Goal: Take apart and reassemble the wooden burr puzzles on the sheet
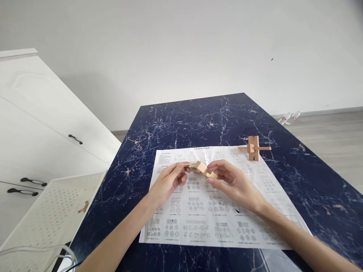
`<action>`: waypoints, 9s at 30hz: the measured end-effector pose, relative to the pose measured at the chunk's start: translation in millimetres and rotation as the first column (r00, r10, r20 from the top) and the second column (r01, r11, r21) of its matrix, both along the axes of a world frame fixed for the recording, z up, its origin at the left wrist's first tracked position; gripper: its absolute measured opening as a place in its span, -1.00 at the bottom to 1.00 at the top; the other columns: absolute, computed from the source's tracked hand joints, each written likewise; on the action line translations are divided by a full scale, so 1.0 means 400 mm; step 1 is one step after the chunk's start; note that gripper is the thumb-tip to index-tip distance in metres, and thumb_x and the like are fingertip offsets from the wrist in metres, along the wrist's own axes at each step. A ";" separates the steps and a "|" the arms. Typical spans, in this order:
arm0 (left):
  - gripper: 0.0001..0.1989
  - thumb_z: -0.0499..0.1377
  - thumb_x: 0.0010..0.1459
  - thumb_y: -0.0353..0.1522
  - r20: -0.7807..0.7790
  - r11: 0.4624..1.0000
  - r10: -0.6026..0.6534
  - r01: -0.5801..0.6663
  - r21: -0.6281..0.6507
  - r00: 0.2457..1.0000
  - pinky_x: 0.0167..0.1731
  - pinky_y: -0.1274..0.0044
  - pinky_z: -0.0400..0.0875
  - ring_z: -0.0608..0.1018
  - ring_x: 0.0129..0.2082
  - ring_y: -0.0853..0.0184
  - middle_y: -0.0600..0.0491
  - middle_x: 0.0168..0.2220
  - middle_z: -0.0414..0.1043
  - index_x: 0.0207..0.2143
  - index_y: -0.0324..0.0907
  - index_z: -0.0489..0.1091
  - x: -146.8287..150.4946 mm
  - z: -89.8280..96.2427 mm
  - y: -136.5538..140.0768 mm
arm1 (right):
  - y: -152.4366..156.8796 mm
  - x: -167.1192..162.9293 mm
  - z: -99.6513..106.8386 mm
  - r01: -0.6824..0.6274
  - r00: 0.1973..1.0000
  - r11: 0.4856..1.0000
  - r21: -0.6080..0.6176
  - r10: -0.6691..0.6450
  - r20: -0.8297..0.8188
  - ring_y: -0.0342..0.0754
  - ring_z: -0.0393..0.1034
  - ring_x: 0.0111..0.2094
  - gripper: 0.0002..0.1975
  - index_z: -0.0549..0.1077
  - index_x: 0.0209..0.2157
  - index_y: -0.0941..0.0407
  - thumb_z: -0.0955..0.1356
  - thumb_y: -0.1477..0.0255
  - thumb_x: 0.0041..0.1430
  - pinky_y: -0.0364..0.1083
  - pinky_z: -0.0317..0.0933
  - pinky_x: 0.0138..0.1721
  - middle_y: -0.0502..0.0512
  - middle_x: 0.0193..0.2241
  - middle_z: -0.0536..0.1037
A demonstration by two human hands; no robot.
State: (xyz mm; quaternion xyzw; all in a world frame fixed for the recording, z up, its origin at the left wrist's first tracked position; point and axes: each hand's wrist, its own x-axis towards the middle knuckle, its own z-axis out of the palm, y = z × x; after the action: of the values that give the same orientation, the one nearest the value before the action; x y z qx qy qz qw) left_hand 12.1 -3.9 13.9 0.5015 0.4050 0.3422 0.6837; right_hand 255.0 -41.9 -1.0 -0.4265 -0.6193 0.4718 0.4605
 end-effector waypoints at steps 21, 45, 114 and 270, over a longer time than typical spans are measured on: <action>-0.66 0.22 0.43 -0.11 0.104 0.938 -0.303 0.315 -0.142 0.947 -0.28 0.43 0.43 0.50 -0.37 0.38 -0.08 -0.10 0.52 0.04 -0.14 0.56 0.021 0.010 -0.033 | -0.006 0.001 0.002 -0.075 0.994 0.996 -0.039 0.072 -0.083 0.08 0.62 -0.11 -0.69 0.53 0.02 0.03 0.47 0.18 0.36 0.08 0.53 -0.04 0.16 -0.12 0.69; -0.42 0.01 0.47 0.10 0.067 0.947 -0.294 0.300 -0.114 0.954 -0.31 0.44 0.49 0.54 -0.44 0.34 0.03 -0.34 0.51 0.16 -0.18 0.35 0.020 0.014 -0.035 | 0.000 0.006 0.003 -0.301 0.934 0.952 -0.049 0.284 -0.215 0.17 0.39 0.28 -0.79 0.66 0.00 -0.07 0.50 0.29 0.35 0.17 0.39 0.25 0.15 0.18 0.48; -0.44 0.22 0.45 -0.17 -0.171 0.930 -0.249 0.285 0.234 0.953 -0.21 0.38 0.56 0.56 -0.22 0.31 -0.13 0.11 0.40 0.35 -0.01 0.07 0.045 -0.002 -0.095 | -0.018 -0.010 -0.003 -0.033 0.985 0.999 -0.012 0.035 0.170 0.00 0.51 -0.39 -0.74 0.46 -0.19 0.02 0.40 0.12 0.42 -0.04 0.30 -0.37 0.05 -0.40 0.63; -0.86 0.14 0.33 -0.53 -0.620 0.662 0.014 0.457 0.594 0.785 0.01 0.29 0.45 0.54 -0.12 0.21 0.03 -0.12 0.52 -0.16 -0.12 0.39 0.047 -0.038 -0.073 | -0.043 -0.035 -0.030 -0.243 0.867 0.964 0.106 0.167 0.470 -0.14 0.18 -0.56 -0.86 0.38 -0.25 0.04 0.28 0.41 0.48 -0.10 0.04 -0.49 -0.09 -0.55 0.36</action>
State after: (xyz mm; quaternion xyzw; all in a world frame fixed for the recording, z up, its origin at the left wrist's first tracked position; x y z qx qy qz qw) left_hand 30.8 -33.0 -1.4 0.8536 0.3566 0.2130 0.3144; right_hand 241.0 -59.0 -12.8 -0.4183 -0.7882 0.3527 0.2818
